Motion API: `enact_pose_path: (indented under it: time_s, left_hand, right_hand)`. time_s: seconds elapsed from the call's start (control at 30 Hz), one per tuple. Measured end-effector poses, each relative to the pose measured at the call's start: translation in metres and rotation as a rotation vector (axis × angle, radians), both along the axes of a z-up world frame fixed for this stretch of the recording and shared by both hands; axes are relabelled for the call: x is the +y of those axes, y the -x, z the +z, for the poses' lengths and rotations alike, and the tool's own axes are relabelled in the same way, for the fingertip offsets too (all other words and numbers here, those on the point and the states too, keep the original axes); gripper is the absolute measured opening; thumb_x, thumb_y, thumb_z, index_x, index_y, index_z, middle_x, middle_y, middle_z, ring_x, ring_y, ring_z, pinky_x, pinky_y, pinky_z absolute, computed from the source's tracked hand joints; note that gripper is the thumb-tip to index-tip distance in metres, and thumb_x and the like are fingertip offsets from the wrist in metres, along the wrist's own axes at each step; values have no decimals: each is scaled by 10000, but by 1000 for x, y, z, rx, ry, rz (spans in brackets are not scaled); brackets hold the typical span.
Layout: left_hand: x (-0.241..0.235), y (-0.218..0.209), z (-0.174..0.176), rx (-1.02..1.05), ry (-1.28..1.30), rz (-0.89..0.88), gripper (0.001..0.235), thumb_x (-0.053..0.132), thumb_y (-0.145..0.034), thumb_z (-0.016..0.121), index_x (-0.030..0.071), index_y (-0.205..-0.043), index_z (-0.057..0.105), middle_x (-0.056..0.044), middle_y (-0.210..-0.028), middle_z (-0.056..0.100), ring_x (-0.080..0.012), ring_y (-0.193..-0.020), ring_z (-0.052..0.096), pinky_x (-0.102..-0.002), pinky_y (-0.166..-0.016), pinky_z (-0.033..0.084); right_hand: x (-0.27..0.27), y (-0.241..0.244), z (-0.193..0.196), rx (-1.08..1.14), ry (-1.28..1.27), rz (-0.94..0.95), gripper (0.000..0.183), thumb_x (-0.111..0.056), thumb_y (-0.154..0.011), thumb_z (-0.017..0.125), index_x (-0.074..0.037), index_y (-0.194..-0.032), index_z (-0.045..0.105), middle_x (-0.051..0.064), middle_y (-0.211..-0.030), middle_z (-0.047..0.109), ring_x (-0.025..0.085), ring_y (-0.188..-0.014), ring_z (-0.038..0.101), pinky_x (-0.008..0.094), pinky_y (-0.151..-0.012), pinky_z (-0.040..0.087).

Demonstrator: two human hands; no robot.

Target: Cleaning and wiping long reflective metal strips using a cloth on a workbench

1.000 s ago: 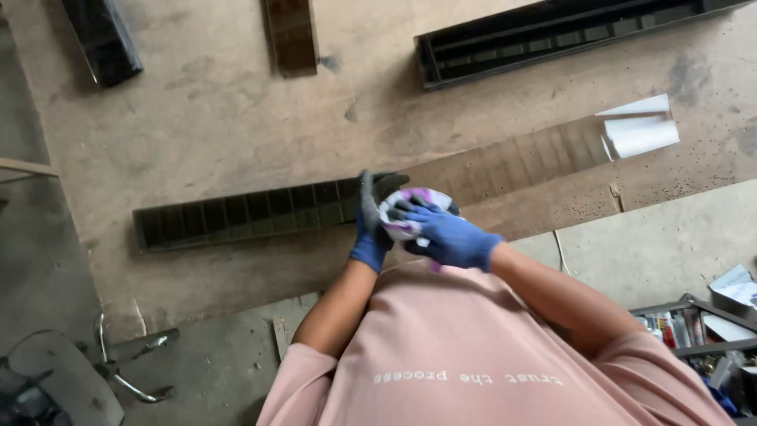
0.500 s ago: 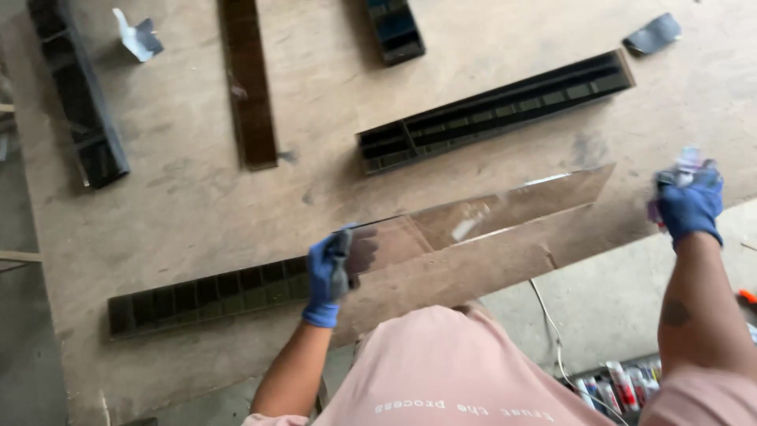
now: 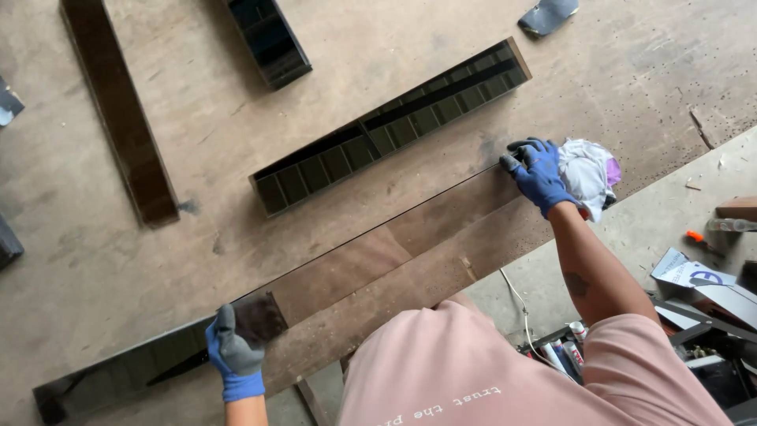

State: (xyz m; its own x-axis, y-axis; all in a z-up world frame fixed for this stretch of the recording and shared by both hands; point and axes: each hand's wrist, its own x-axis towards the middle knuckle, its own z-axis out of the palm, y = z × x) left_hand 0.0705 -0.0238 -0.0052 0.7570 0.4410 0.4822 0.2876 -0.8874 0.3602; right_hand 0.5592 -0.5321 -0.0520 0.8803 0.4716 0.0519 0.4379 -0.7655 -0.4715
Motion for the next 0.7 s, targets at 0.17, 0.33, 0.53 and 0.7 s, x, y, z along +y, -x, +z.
enact_pose_path:
  time_s: [0.17, 0.33, 0.53, 0.7]
  left_hand:
    - [-31, -129, 82, -350, 1725, 400, 513, 529, -1005, 587, 53, -965, 773, -50, -657, 666, -173, -458, 589, -257, -366, 404]
    - [-4, -254, 54, -153, 1696, 430, 584, 623, -950, 505, 128, -1177, 715, -42, -741, 653, -180, -471, 542, -328, -381, 370]
    - [21, -327, 32, -14, 1668, 464, 552, 636, -895, 513, 146, -1107, 654, -120, -790, 700, -268, -551, 623, -401, -494, 513]
    - [30, -327, 16, 207, 1631, 541, 514, 614, -904, 571, 122, -1047, 613, -135, -811, 694, -320, -567, 628, -463, -547, 567]
  right_hand:
    - [24, -44, 93, 440, -371, -360, 412, -532, -1033, 689, -137, -938, 623, 60, -886, 730, 147, -830, 744, 281, -707, 568]
    - [34, -158, 119, 529, -348, -340, 447, -444, -1104, 665, 2, -1109, 635, 154, -972, 719, 210, -686, 717, 321, -638, 651]
    - [46, -230, 86, 662, -347, -435, 335, -371, -1111, 685, -42, -1062, 649, 186, -852, 685, 260, -649, 711, 379, -576, 672]
    - [59, -243, 63, 713, -269, -481, 403, -442, -1055, 741, -61, -1136, 636, 174, -835, 698, 249, -640, 720, 392, -534, 658]
